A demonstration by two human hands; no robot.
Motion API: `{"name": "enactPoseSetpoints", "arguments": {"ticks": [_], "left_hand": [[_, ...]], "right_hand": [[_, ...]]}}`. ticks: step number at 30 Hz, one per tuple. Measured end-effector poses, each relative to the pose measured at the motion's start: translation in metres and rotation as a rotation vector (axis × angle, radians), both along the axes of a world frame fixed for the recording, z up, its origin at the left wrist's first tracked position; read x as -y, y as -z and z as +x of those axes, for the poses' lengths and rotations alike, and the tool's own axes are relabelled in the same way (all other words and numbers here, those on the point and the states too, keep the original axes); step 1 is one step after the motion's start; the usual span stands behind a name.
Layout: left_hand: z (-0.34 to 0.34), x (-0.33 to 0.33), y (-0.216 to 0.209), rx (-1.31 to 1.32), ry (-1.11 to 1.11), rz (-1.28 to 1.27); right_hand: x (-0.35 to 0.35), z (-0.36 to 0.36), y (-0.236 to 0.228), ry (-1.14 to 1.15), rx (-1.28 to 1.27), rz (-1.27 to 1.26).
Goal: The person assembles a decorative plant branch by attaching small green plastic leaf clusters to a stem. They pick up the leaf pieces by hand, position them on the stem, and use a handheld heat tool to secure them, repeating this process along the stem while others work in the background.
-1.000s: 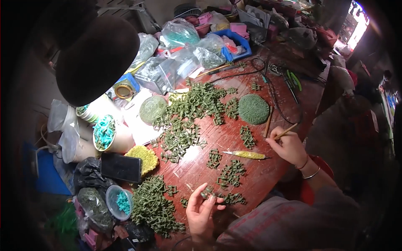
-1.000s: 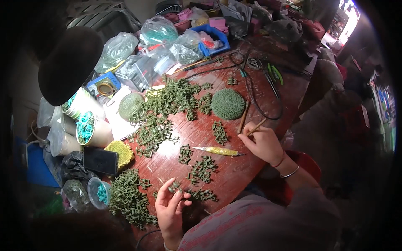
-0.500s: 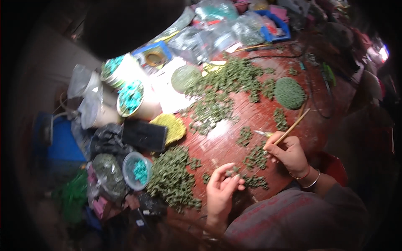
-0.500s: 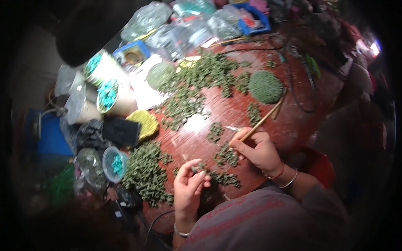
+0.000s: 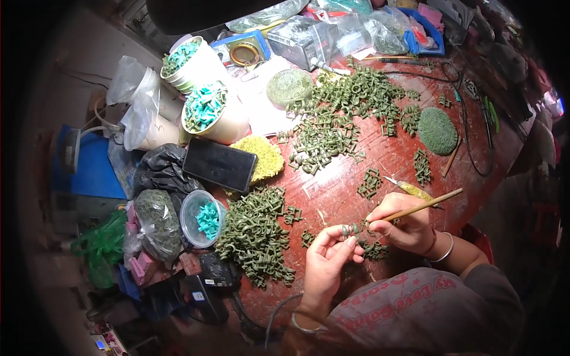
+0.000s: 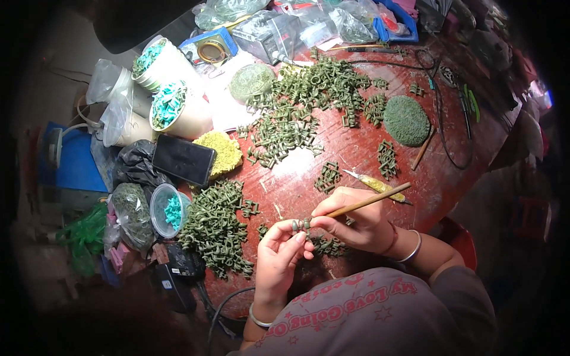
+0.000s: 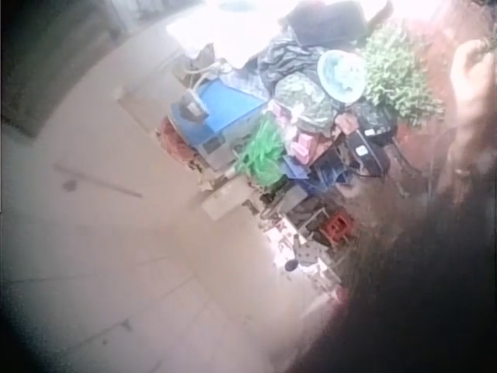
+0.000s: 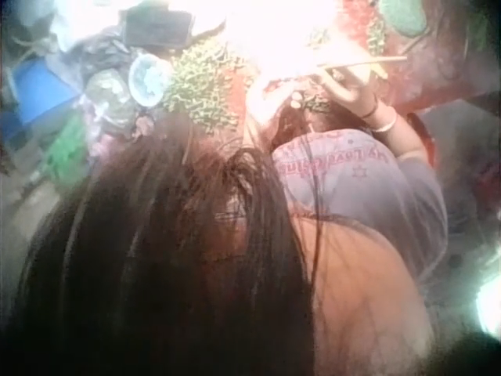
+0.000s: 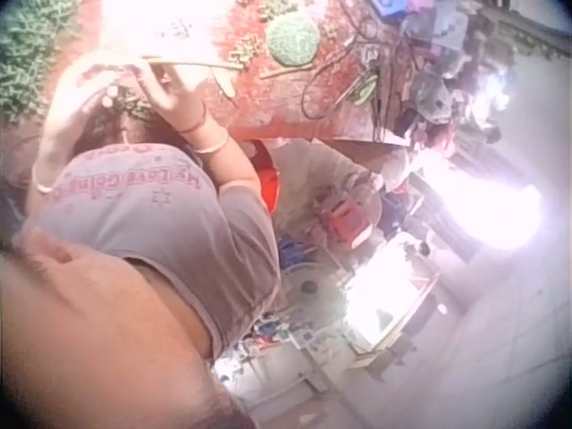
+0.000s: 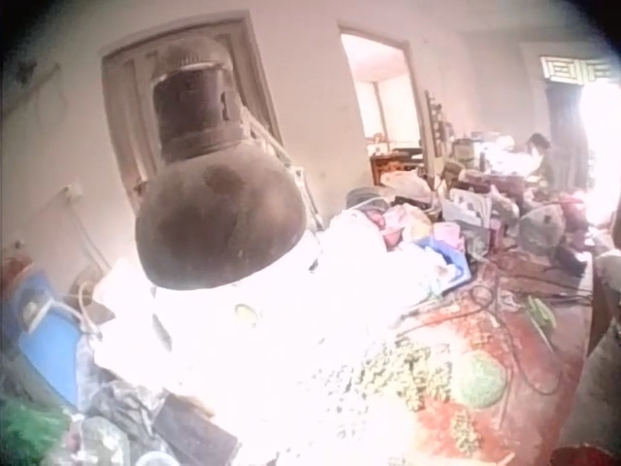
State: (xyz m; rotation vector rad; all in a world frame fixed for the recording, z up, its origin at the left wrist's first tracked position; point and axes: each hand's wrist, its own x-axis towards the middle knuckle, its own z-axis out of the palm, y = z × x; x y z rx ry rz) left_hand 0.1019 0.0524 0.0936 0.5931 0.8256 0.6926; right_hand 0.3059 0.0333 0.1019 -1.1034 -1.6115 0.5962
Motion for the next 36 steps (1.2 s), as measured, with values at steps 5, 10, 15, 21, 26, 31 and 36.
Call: {"name": "enactPoseSetpoints", "arguments": {"ticks": [5, 10, 15, 21, 26, 31, 36], "left_hand": [[-0.003, -0.003, -0.003, 0.023, 0.004, -0.092], [-0.003, -0.002, -0.002, 0.02, 0.008, -0.044], [-0.001, 0.0, -0.009, -0.061, 0.042, -0.002], [-0.003, 0.0, -0.009, -0.038, 0.054, -0.003], [-0.001, 0.003, -0.009, -0.064, 0.018, 0.047], [0.002, 0.006, -0.011, -0.113, -0.011, 0.113], [0.0, 0.007, -0.009, -0.135, -0.027, 0.13]], "right_hand": [[-0.004, -0.001, -0.001, -0.014, -0.106, -0.052], [-0.002, -0.001, 0.002, -0.031, -0.09, -0.06], [0.002, -0.002, 0.004, -0.075, -0.114, -0.044], [0.001, -0.005, 0.006, -0.127, 0.003, 0.094], [0.0, -0.007, 0.004, -0.098, 0.102, 0.146], [-0.001, -0.008, 0.008, -0.081, 0.134, 0.246], [-0.002, -0.011, 0.005, -0.117, 0.073, 0.194]]}}
